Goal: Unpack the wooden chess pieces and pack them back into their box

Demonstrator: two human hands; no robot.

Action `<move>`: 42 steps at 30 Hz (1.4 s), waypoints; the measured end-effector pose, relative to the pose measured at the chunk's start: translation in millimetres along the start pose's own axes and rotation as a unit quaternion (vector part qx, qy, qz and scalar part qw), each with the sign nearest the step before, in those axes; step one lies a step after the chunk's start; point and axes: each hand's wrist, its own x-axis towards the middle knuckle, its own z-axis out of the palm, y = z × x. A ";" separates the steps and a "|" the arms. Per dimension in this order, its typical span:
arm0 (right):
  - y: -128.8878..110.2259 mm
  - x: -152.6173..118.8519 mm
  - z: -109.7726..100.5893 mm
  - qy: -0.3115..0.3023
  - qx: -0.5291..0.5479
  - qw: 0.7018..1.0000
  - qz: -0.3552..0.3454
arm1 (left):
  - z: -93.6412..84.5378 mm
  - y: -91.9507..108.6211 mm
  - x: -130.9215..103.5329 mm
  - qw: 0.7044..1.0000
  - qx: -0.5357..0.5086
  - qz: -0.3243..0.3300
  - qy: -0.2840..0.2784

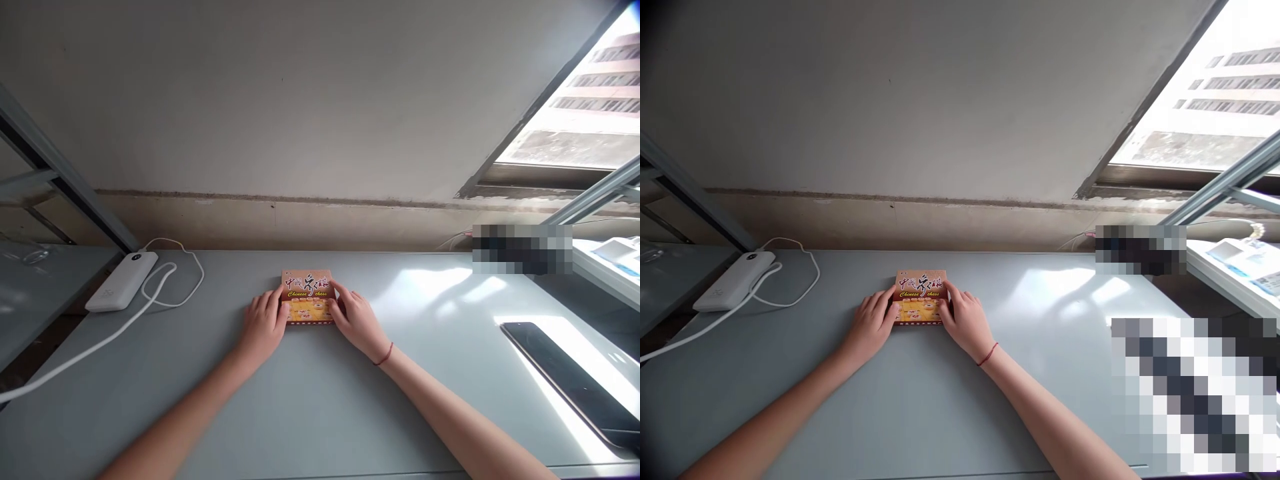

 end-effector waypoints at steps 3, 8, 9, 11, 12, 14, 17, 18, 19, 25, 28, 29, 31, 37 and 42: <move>-2.2 -1.4 -4.4 -0.006 0.030 0.999 0.017 | -1.8 -1.7 0.8 1.000 -0.005 0.007 -0.005; 6.7 14.3 -15.8 -0.014 0.087 0.993 0.075 | -12.8 -12.3 20.0 1.000 0.013 -0.003 -0.024; 11.5 20.7 -16.5 -0.001 0.062 0.995 0.082 | -14.5 -16.4 27.9 1.000 0.017 -0.008 -0.025; 22.7 34.5 -14.8 0.021 -0.030 0.996 0.085 | -15.0 -25.0 45.3 0.999 0.030 -0.023 -0.033; 28.1 41.0 -12.6 0.024 -0.076 0.993 0.085 | -13.6 -28.8 53.5 0.998 0.040 -0.032 -0.039; 37.2 50.5 -7.0 0.018 -0.128 0.988 0.089 | -8.6 -34.6 65.9 0.996 0.061 -0.046 -0.054; 44.3 54.2 -1.1 0.011 -0.136 0.987 0.081 | -1.2 -38.4 71.8 0.994 0.078 -0.033 -0.076; 45.3 53.2 -0.6 0.010 -0.136 0.988 0.074 | 0.1 -38.8 71.1 0.993 0.079 -0.025 -0.080; 45.9 51.7 -0.8 0.010 -0.136 0.988 0.067 | 0.7 -39.2 69.7 0.993 0.079 -0.016 -0.082; 48.9 45.6 -4.7 0.010 -0.125 0.991 0.036 | 0.1 -42.1 64.7 0.994 0.073 0.004 -0.080; 50.9 46.0 -4.3 0.012 -0.119 0.992 0.030 | 0.9 -43.6 65.2 0.995 0.068 0.013 -0.078; 51.3 46.0 -4.0 0.013 -0.118 0.993 0.028 | 1.2 -44.0 65.3 0.995 0.066 0.015 -0.077; 51.8 45.8 -3.8 0.015 -0.115 0.993 0.023 | 1.5 -44.4 65.1 0.995 0.064 0.020 -0.074; 53.1 44.0 -4.1 0.015 -0.114 0.993 0.007 | 3.0 -46.6 64.1 0.996 0.055 0.029 -0.064; 55.0 42.5 -4.8 0.011 -0.110 0.994 -0.008 | 5.0 -49.6 64.0 0.996 0.053 0.032 -0.063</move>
